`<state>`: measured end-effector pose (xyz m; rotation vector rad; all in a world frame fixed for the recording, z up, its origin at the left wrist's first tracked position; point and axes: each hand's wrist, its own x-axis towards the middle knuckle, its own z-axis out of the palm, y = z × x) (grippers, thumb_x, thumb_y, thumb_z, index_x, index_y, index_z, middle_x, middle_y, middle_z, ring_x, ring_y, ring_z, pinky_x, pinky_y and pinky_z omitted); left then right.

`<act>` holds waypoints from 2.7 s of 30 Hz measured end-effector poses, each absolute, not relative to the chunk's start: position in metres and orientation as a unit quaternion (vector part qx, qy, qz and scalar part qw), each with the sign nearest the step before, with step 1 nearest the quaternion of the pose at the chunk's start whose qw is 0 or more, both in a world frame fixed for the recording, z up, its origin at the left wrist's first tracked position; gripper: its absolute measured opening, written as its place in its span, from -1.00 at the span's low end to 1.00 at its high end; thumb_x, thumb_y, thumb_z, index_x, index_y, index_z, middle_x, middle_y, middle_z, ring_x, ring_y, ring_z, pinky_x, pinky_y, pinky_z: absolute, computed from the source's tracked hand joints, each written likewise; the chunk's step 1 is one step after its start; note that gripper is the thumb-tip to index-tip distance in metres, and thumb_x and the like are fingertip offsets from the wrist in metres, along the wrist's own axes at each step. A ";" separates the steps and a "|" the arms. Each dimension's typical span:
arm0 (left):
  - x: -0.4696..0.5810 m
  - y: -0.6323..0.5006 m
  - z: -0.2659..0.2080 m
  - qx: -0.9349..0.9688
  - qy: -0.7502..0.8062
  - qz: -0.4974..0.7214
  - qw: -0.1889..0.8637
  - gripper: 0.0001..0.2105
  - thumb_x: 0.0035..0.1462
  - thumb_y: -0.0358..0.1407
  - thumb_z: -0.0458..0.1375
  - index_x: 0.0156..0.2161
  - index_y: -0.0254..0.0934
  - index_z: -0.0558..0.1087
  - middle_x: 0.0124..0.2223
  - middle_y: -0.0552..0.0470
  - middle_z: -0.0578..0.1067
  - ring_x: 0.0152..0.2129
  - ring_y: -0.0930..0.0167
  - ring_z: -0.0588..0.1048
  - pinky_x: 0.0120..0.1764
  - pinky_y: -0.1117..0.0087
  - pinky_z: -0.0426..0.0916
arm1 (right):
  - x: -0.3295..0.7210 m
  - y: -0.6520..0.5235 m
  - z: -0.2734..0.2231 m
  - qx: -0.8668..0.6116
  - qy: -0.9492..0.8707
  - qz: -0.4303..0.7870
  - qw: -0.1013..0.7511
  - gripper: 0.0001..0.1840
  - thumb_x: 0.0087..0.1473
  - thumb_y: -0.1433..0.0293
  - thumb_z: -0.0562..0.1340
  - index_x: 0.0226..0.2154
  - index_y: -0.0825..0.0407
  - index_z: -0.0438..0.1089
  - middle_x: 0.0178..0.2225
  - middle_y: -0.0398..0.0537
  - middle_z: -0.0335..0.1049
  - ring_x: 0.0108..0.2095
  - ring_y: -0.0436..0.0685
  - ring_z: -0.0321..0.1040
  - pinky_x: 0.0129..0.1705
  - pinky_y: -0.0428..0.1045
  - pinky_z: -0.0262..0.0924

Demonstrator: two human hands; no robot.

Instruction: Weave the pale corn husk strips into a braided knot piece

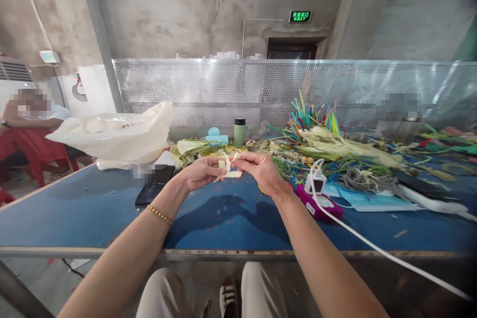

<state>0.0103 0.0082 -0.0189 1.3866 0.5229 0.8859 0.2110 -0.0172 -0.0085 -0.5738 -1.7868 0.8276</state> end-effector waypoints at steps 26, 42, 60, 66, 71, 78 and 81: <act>0.013 0.005 -0.016 0.579 0.218 0.415 0.667 -0.78 -0.18 -0.47 0.40 -0.35 -0.40 0.52 -0.47 0.09 0.42 -0.55 0.57 0.39 -0.41 0.50 0.29 | 0.203 -0.021 -0.006 -0.253 -0.687 0.374 0.569 -0.77 0.05 0.20 0.24 -0.36 0.03 0.36 -0.61 -0.20 0.33 -0.64 -0.04 0.20 -0.58 -0.09 0.13; 0.009 0.010 -0.015 0.576 0.190 0.414 0.678 -0.78 -0.11 -0.47 0.36 -0.28 -0.46 0.52 -0.43 0.02 0.48 -0.56 0.56 0.42 -0.47 0.51 0.26 | 0.205 -0.020 -0.007 -0.223 -0.727 0.285 0.583 -0.82 0.09 0.26 0.30 -0.38 0.05 0.49 -0.50 -0.15 0.42 -0.57 -0.08 0.19 -0.52 -0.10 0.11; 0.016 0.005 -0.020 0.603 0.259 0.423 0.625 -0.54 -0.23 -0.43 0.44 -0.13 -0.43 0.49 -0.44 0.06 0.48 -0.54 0.54 0.42 -0.40 0.48 0.31 | 0.204 0.000 -0.021 -0.355 -0.772 0.243 0.468 -0.79 0.09 0.33 0.21 -0.40 0.12 0.50 -0.49 -0.11 0.39 -0.47 0.01 0.22 -0.41 -0.08 0.08; 0.016 0.002 -0.019 0.637 0.256 0.396 0.610 -0.52 -0.20 -0.43 0.43 -0.08 -0.44 0.48 -0.44 0.06 0.49 -0.56 0.55 0.41 -0.42 0.47 0.28 | 0.203 -0.004 -0.020 -0.356 -0.769 0.283 0.449 -0.80 0.06 0.32 0.21 -0.43 0.11 0.46 -0.53 -0.17 0.30 -0.50 -0.03 0.15 -0.42 -0.09 0.03; 0.015 0.005 -0.024 0.654 0.254 0.370 0.610 -0.54 -0.19 -0.43 0.42 -0.10 -0.40 0.49 -0.43 0.08 0.46 -0.55 0.54 0.41 -0.40 0.43 0.31 | 0.204 -0.001 -0.024 -0.329 -0.797 0.269 0.429 -0.81 0.07 0.34 0.20 -0.45 0.10 0.45 -0.51 -0.16 0.32 -0.48 -0.02 0.18 -0.40 -0.09 0.05; 0.012 0.010 -0.029 0.677 0.245 0.340 0.605 -0.61 -0.15 -0.41 0.41 -0.14 -0.40 0.50 -0.36 0.01 0.49 -0.51 0.52 0.43 -0.39 0.45 0.32 | 0.202 -0.005 -0.024 -0.339 -0.796 0.300 0.403 -0.87 0.08 0.37 0.19 -0.32 0.09 0.39 -0.49 -0.16 0.34 -0.55 -0.04 0.21 -0.50 -0.11 0.09; 0.013 0.009 -0.028 0.680 0.239 0.329 0.610 -0.63 -0.16 -0.41 0.41 -0.16 -0.40 0.51 -0.33 -0.02 0.49 -0.50 0.53 0.42 -0.40 0.45 0.33 | 0.200 -0.008 -0.022 -0.337 -0.798 0.297 0.402 -0.86 0.08 0.45 0.15 -0.25 0.10 0.36 -0.39 -0.09 0.39 -0.50 -0.03 0.28 -0.46 -0.10 0.18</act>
